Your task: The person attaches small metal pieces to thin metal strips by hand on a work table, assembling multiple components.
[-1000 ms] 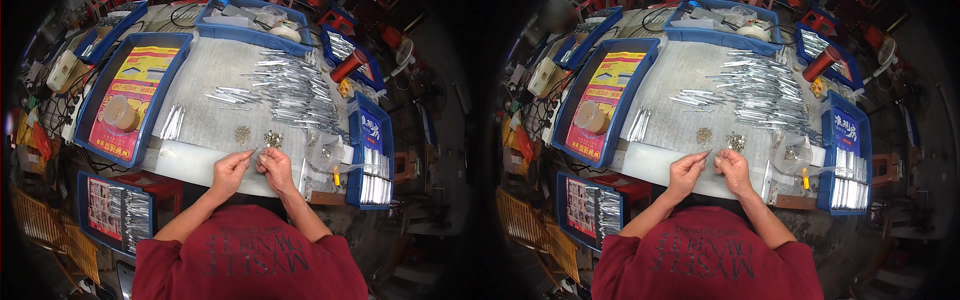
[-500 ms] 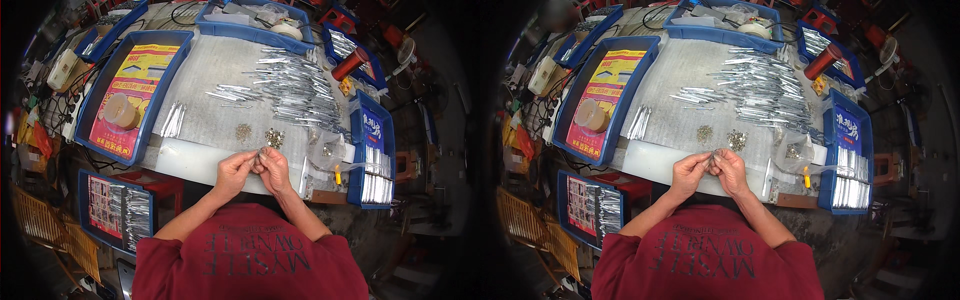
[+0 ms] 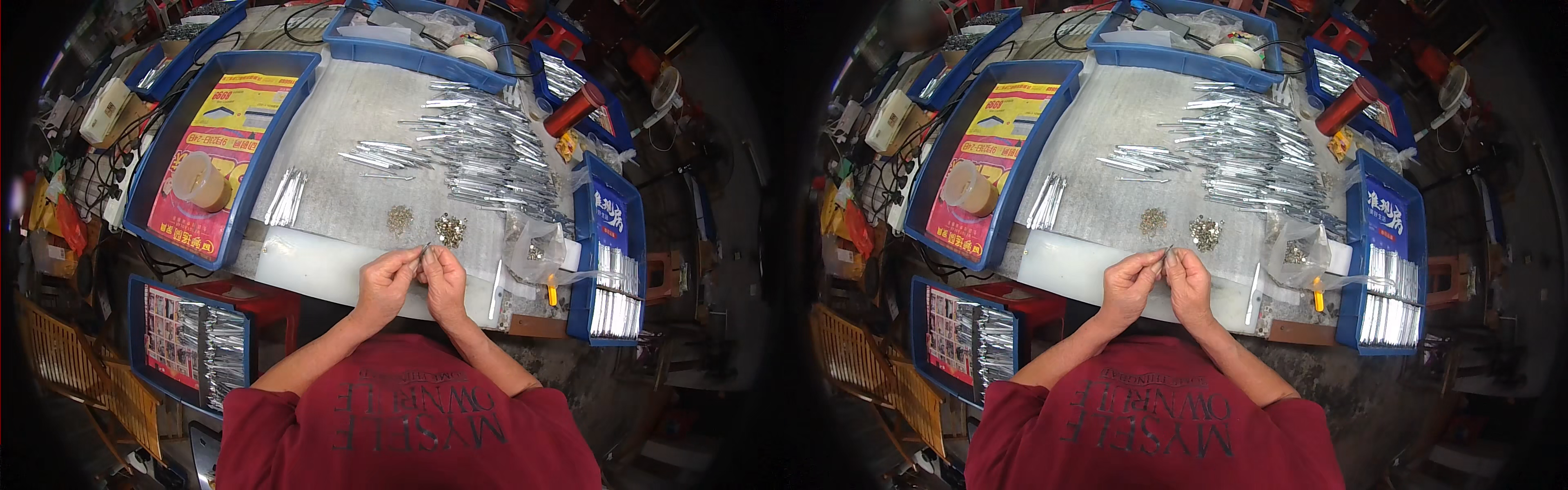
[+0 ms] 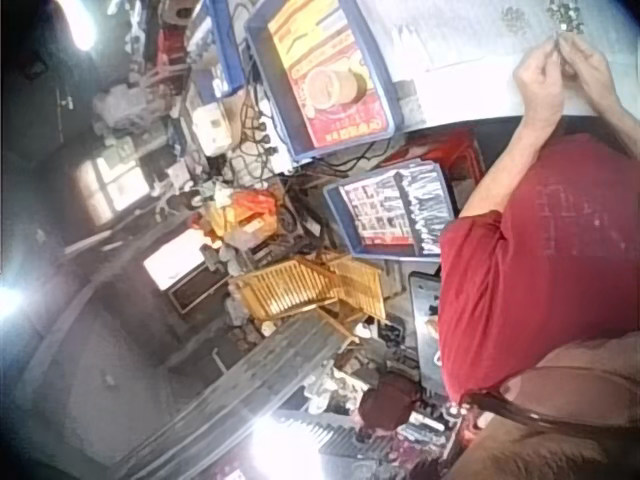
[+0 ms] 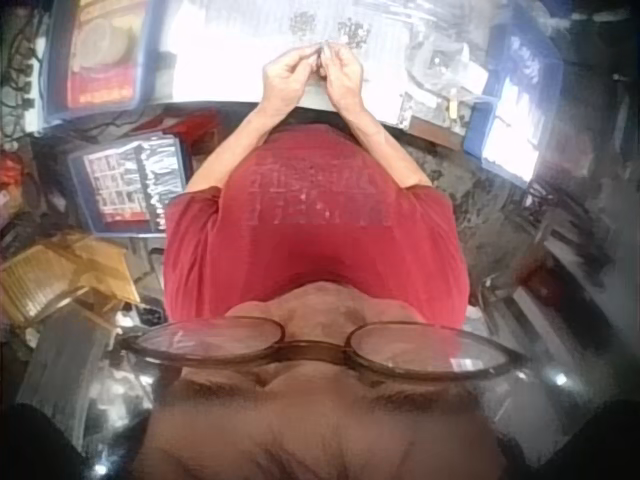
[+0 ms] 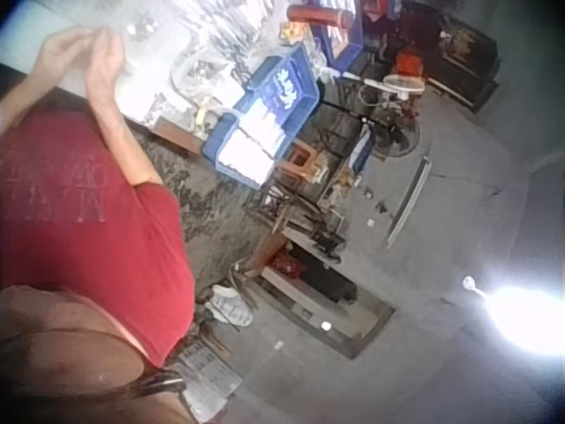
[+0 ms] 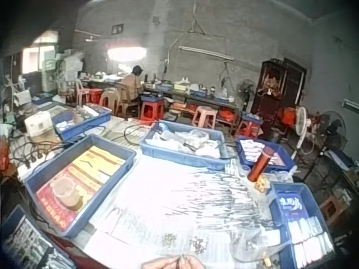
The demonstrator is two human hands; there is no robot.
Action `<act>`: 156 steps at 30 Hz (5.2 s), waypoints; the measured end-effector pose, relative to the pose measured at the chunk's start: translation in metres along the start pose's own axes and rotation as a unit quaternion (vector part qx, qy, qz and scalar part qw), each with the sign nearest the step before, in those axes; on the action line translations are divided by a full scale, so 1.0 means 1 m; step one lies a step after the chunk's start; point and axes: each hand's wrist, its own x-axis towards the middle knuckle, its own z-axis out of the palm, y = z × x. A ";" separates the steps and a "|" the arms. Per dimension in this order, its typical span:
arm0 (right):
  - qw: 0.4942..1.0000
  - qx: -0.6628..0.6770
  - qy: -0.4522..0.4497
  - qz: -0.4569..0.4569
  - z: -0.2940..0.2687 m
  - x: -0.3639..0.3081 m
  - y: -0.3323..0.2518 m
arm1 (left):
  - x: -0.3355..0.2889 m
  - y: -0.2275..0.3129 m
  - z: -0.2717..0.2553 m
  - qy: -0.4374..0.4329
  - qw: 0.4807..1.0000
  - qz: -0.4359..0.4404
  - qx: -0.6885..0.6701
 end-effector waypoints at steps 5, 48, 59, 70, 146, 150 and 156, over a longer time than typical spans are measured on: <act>0.999 -0.047 -0.019 -0.018 -0.009 0.005 -0.001 | -0.001 0.005 -0.001 -0.001 0.999 -0.039 -0.017; 0.985 0.147 -0.070 0.051 -0.007 0.007 0.003 | 0.000 0.008 0.004 -0.002 0.994 -0.042 -0.100; 0.995 -0.072 -0.044 -0.057 -0.006 0.002 0.005 | 0.000 0.007 0.005 0.012 0.998 -0.035 -0.055; 0.997 -0.059 -0.038 -0.022 -0.005 0.007 -0.010 | -0.002 0.008 0.007 0.019 0.997 -0.033 -0.065; 0.937 -0.282 -0.002 -0.207 -0.021 0.010 0.000 | -0.005 0.003 0.005 0.002 0.988 -0.084 -0.131; 0.946 -0.277 0.006 -0.171 -0.022 0.007 0.003 | -0.006 0.004 0.007 0.001 0.996 -0.037 -0.079; 0.954 -0.254 0.003 -0.159 -0.020 0.005 -0.001 | -0.008 0.003 0.007 0.000 0.998 -0.038 -0.055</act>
